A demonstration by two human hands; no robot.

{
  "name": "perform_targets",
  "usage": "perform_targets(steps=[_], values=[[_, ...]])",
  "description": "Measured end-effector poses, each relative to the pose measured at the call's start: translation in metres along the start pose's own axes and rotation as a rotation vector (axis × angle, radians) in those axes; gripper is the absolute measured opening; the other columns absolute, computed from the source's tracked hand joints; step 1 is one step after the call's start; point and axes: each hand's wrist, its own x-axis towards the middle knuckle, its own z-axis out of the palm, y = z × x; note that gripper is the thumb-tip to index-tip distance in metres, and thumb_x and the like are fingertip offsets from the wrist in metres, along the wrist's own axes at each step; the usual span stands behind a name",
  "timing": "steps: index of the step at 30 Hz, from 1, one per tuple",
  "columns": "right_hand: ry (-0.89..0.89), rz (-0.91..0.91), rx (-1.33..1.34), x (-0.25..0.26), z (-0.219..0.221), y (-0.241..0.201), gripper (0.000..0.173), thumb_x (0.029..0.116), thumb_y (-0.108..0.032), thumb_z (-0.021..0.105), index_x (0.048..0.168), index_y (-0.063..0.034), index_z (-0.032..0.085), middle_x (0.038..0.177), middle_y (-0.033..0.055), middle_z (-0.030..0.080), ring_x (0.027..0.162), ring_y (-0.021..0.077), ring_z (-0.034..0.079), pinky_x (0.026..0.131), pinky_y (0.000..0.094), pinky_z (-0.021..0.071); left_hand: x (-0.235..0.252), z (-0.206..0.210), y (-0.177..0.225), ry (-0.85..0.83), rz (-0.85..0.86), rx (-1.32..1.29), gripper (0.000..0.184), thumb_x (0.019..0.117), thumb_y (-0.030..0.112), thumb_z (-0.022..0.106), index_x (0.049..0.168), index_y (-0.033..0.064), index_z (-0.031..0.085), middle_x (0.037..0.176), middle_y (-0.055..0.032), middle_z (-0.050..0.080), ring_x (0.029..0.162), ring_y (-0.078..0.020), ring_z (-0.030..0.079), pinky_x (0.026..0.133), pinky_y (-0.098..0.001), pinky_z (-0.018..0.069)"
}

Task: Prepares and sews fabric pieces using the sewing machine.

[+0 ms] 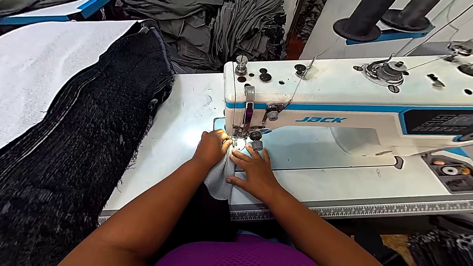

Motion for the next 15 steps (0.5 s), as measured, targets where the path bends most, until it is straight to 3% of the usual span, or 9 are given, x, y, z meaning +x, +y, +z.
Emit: perform_targets(steps=[3, 8, 13, 15], values=[[0.063, -0.03, 0.007, 0.001, 0.004, 0.001, 0.059, 0.0926, -0.054, 0.068, 0.141, -0.0194, 0.065, 0.152, -0.0032, 0.055, 0.152, 0.0344, 0.033, 0.116, 0.0757, 0.0097, 0.013, -0.003, -0.005, -0.024, -0.021, 0.043, 0.026, 0.101, 0.013, 0.061, 0.091, -0.0092, 0.068, 0.097, -0.0239, 0.069, 0.1, -0.0411, 0.067, 0.088, -0.0612, 0.0446], [0.099, -0.032, 0.013, 0.001, 0.005, -0.002, 0.055, 0.0941, -0.051, 0.067, 0.139, -0.0188, 0.066, 0.151, -0.0039, 0.056, 0.151, 0.0351, 0.034, 0.115, 0.0763, 0.0107, 0.035, 0.0, -0.016, 0.085, 0.0, 0.07, 0.017, 0.095, 0.008, 0.063, 0.096, -0.0066, 0.072, 0.099, -0.023, 0.071, 0.099, -0.0422, 0.069, 0.085, -0.0651, 0.0463], [0.146, -0.067, 0.008, 0.001, 0.009, 0.001, 0.05, 0.0981, -0.046, 0.063, 0.139, -0.0173, 0.066, 0.15, -0.0013, 0.057, 0.15, 0.0364, 0.036, 0.115, 0.0769, 0.0119, 0.048, 0.003, -0.023, 0.078, -0.007, 0.1, 0.021, 0.0934, 0.013, 0.067, 0.096, -0.0077, 0.07, 0.105, -0.0236, 0.071, 0.106, -0.0437, 0.067, 0.088, -0.0666, 0.0452], [0.139, -0.121, 0.019, 0.002, 0.01, 0.003, 0.044, 0.1023, -0.038, 0.059, 0.139, -0.0146, 0.065, 0.151, 0.0011, 0.056, 0.149, 0.0364, 0.037, 0.117, 0.0745, 0.0136, 0.044, -0.003, -0.024, 0.115, -0.072, 0.007, 0.02, 0.0961, 0.009, 0.065, 0.102, -0.0086, 0.072, 0.113, -0.0262, 0.07, 0.112, -0.045, 0.064, 0.097, -0.0646, 0.0448]])
